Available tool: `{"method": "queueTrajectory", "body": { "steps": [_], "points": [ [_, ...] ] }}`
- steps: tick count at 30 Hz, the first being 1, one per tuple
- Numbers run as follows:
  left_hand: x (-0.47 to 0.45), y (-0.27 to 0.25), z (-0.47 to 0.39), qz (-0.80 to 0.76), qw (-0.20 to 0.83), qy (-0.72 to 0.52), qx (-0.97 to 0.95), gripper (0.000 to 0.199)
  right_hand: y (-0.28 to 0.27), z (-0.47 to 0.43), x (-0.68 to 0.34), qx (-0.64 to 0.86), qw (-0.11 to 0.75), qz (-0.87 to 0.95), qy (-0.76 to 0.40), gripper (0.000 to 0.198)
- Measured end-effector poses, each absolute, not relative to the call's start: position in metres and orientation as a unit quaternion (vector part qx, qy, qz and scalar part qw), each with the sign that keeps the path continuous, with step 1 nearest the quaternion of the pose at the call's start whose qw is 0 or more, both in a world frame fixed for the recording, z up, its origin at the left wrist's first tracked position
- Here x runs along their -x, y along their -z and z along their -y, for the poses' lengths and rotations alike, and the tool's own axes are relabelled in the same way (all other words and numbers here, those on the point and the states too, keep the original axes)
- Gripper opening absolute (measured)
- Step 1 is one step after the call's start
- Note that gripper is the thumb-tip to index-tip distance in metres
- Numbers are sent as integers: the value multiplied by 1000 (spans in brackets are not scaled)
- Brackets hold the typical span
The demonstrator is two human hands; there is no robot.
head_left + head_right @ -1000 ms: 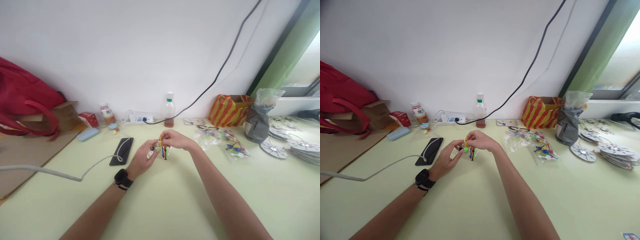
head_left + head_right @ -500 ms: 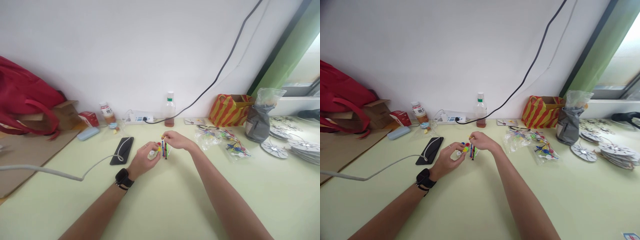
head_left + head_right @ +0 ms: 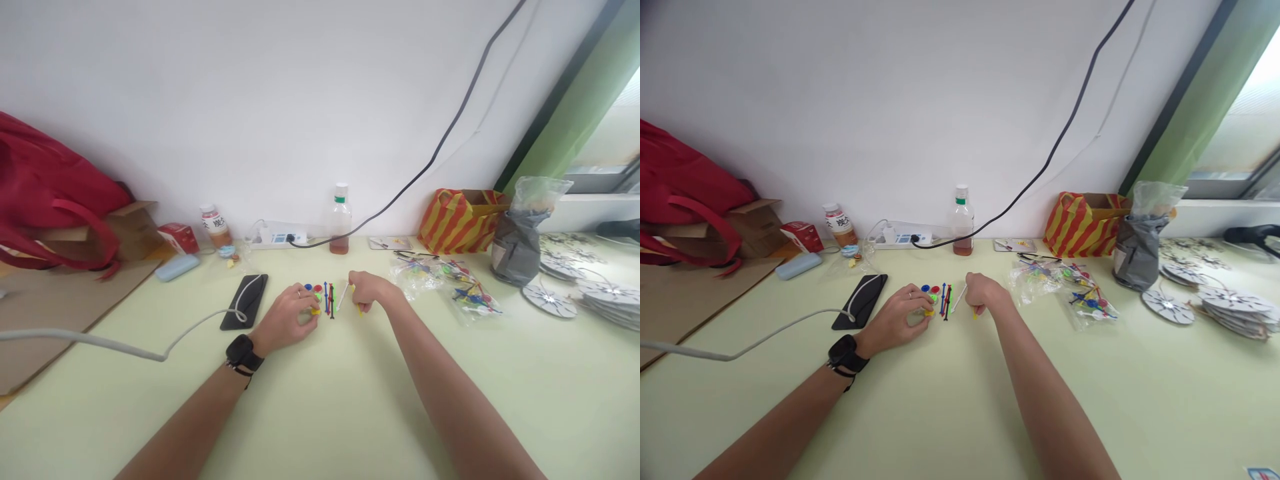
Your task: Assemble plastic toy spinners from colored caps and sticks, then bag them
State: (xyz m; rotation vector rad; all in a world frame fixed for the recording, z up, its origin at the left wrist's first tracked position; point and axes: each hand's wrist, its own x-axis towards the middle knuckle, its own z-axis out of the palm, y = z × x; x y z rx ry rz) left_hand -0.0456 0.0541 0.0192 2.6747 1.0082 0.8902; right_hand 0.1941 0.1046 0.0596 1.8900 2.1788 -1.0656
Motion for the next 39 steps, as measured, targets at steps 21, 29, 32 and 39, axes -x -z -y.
{"method": "queueTrajectory", "body": {
  "steps": [21,29,32,39],
  "points": [
    [45,-9,-61,-441,26,-307,-843,41,-27,-111,-162,-505,-90,-830,219,16],
    [52,13,-64,-479,91,-199,-850,61,-31,-100,-153,-483,-102,-841,221,15],
    [51,12,-64,-486,90,-188,-849,62,-30,-97,-149,-481,-109,-841,221,16],
    [51,7,-62,-481,95,-223,-843,61,-34,-113,-173,-540,-140,-809,186,18]
  ]
}}
